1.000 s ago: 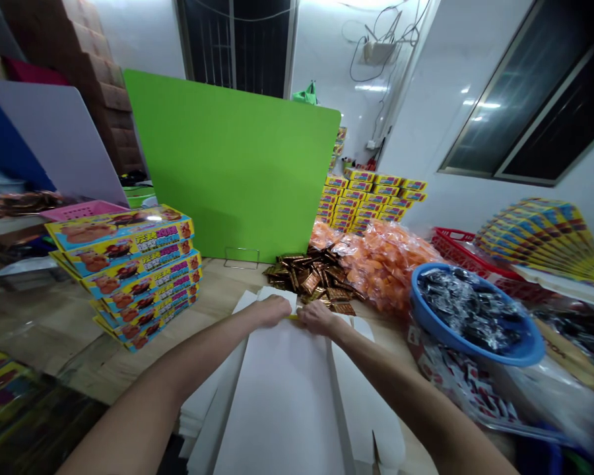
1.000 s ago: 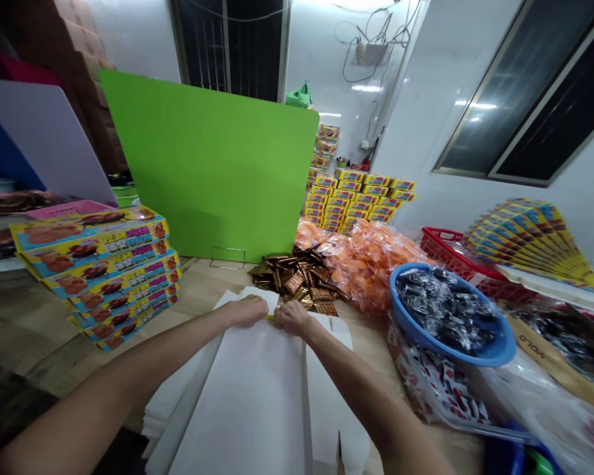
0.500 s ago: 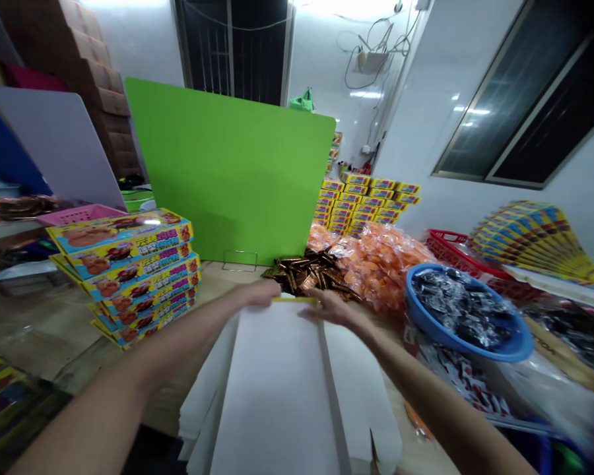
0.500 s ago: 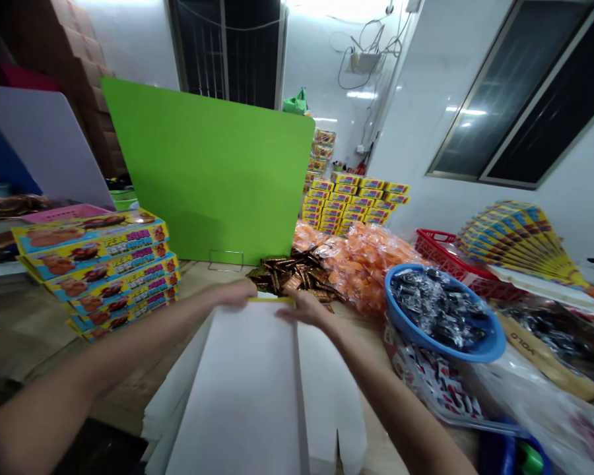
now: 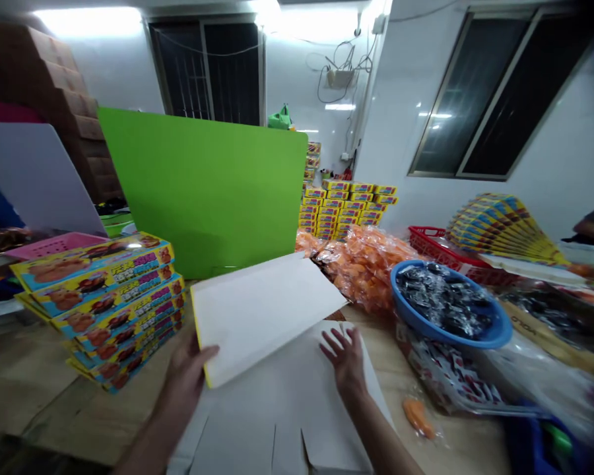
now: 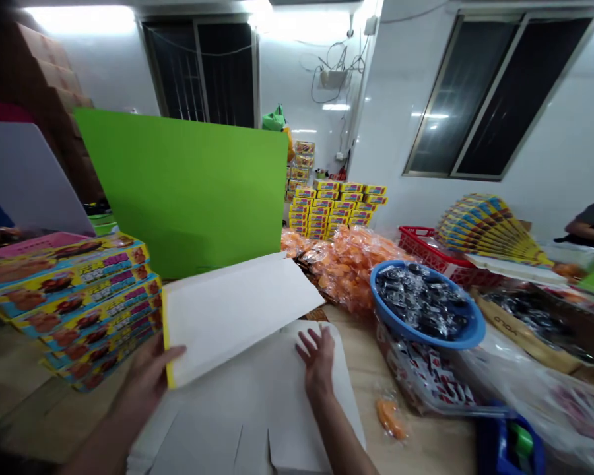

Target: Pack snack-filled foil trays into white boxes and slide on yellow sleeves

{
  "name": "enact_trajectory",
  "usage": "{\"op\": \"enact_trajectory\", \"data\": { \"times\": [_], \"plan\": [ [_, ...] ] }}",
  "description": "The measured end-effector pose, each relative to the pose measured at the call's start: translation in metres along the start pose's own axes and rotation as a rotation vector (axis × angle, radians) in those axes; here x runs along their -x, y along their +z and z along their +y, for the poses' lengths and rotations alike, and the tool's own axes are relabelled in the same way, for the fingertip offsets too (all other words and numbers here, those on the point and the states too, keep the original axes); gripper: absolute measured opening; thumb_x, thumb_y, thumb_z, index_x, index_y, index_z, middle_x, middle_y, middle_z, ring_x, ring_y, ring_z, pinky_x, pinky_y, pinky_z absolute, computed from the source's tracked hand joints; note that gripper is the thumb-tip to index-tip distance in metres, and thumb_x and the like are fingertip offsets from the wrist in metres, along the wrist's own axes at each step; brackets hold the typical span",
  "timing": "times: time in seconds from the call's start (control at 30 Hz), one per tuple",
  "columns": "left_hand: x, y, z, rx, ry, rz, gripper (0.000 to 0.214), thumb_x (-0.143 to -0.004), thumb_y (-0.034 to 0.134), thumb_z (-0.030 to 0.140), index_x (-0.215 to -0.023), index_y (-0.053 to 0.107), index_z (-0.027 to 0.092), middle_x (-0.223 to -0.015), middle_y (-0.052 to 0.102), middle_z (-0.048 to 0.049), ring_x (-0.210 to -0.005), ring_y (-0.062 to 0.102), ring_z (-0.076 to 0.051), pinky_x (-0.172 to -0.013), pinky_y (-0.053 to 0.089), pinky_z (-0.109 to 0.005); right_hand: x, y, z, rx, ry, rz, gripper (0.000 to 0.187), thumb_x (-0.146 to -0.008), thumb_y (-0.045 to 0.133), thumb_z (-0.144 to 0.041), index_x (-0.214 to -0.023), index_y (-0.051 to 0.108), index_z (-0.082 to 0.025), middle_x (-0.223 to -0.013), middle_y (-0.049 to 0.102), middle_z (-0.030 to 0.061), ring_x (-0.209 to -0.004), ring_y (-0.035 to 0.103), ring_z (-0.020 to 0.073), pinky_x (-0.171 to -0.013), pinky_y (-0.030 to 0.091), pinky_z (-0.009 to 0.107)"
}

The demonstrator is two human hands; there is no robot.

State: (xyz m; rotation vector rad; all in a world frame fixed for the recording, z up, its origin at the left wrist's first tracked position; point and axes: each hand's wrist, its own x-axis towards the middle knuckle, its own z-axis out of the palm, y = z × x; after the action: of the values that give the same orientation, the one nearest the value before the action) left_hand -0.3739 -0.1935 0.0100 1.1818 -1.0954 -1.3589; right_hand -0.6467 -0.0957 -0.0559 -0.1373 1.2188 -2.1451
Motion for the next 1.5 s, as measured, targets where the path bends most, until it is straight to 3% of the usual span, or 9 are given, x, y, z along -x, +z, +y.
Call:
{"op": "enact_trajectory", "data": {
  "times": [0.13,0.3,0.47,0.63,0.83,1.03,1.17,1.33,1.5],
  "plan": [
    [0.048,-0.019,-0.043,0.172,-0.266,-0.122,0.056,-0.039,0.083,0.037,-0.090,0.063,0.025,-0.086,0.074,-0.0064,-0.082,0.068,-0.032,-0.071,0.054,-0.043,-0.007,0.026,0.011,0.199,-0.068,-0.056,0.064,-0.060,0.064,-0.026,-0.120,0.041,-0.023,-0.102,0.064,0.0050,-0.081,0.066,0.0216,-0.061,0.052,0.029],
    [0.016,-0.065,-0.044,0.371,-0.390,-0.263,0.070,-0.060,0.058,0.076,-0.093,0.066,0.014,-0.099,0.072,-0.0178,-0.092,0.066,-0.037,-0.082,0.051,-0.050,-0.012,0.016,-0.014,0.481,0.063,-0.347,0.067,-0.050,0.049,-0.015,-0.117,0.054,-0.015,-0.085,0.069,0.0042,-0.058,0.059,0.0186,-0.049,0.042,0.025],
    [-0.025,0.003,-0.049,0.065,-0.113,-0.504,0.054,-0.072,0.068,0.046,-0.117,0.061,0.017,-0.116,0.067,-0.0118,-0.112,0.059,-0.030,-0.097,0.044,-0.041,0.001,0.019,0.007,0.677,-0.009,-0.523,0.070,-0.061,0.050,-0.021,-0.131,0.051,-0.018,-0.126,0.061,0.0068,-0.107,0.059,0.0254,-0.088,0.047,0.035],
    [-0.044,0.058,-0.077,-0.082,0.043,-0.375,0.059,-0.064,0.071,0.042,-0.116,0.061,0.016,-0.116,0.067,-0.0105,-0.116,0.055,-0.030,-0.092,0.046,-0.035,-0.006,0.019,0.043,0.935,-0.289,-0.321,0.064,-0.080,0.041,-0.040,-0.136,0.045,-0.009,-0.134,0.053,0.0160,-0.125,0.046,0.0286,-0.105,0.034,0.041],
    [-0.059,0.053,-0.082,-0.066,-0.051,-0.369,0.072,-0.056,0.077,0.043,-0.118,0.058,0.012,-0.076,0.070,-0.0052,-0.067,0.064,-0.022,-0.058,0.048,-0.029,-0.021,0.020,0.042,1.019,-0.322,-0.347,0.059,-0.080,0.042,-0.049,-0.125,0.057,-0.012,-0.101,0.067,0.0136,-0.096,0.060,0.0283,-0.087,0.043,0.039],
    [-0.070,0.056,-0.085,-0.073,-0.020,-0.325,0.046,-0.057,0.071,0.057,-0.064,0.062,0.012,-0.051,0.054,0.0012,-0.045,0.048,-0.012,-0.045,0.032,-0.022,-0.030,0.023,0.039,0.888,-0.325,-0.340,0.045,-0.075,0.049,-0.053,-0.086,0.068,-0.014,-0.074,0.063,0.0058,-0.071,0.055,0.0213,-0.067,0.042,0.030],
    [-0.070,0.057,-0.093,-0.101,0.068,-0.245,0.035,-0.058,0.070,0.046,-0.061,0.062,0.012,-0.054,0.054,0.0012,-0.050,0.046,-0.012,-0.048,0.030,-0.022,-0.034,0.020,0.044,0.786,-0.330,-0.337,0.039,-0.076,0.049,-0.051,-0.064,0.060,-0.015,-0.059,0.054,0.0012,-0.060,0.048,0.0158,-0.056,0.036,0.026],
    [-0.067,0.059,-0.096,-0.106,0.222,-0.095,0.034,-0.057,0.069,0.030,-0.088,0.059,0.019,-0.063,0.050,0.0069,-0.061,0.047,-0.011,-0.059,0.034,-0.021,-0.035,0.017,0.055,0.659,-0.407,-0.239,0.028,-0.071,0.054,-0.041,-0.085,0.058,-0.017,-0.071,0.057,0.0000,-0.065,0.048,0.0146,-0.060,0.037,0.025],
    [-0.067,0.061,-0.092,-0.135,0.167,-0.209,0.041,-0.072,0.054,0.055,-0.072,0.061,0.015,-0.060,0.055,0.0004,-0.057,0.050,-0.014,-0.054,0.037,-0.025,-0.028,0.019,0.051,0.614,-0.387,-0.312,0.032,-0.076,0.049,-0.045,-0.069,0.061,-0.017,-0.070,0.062,0.0024,-0.070,0.054,0.0172,-0.064,0.041,0.027]
  ]
}}
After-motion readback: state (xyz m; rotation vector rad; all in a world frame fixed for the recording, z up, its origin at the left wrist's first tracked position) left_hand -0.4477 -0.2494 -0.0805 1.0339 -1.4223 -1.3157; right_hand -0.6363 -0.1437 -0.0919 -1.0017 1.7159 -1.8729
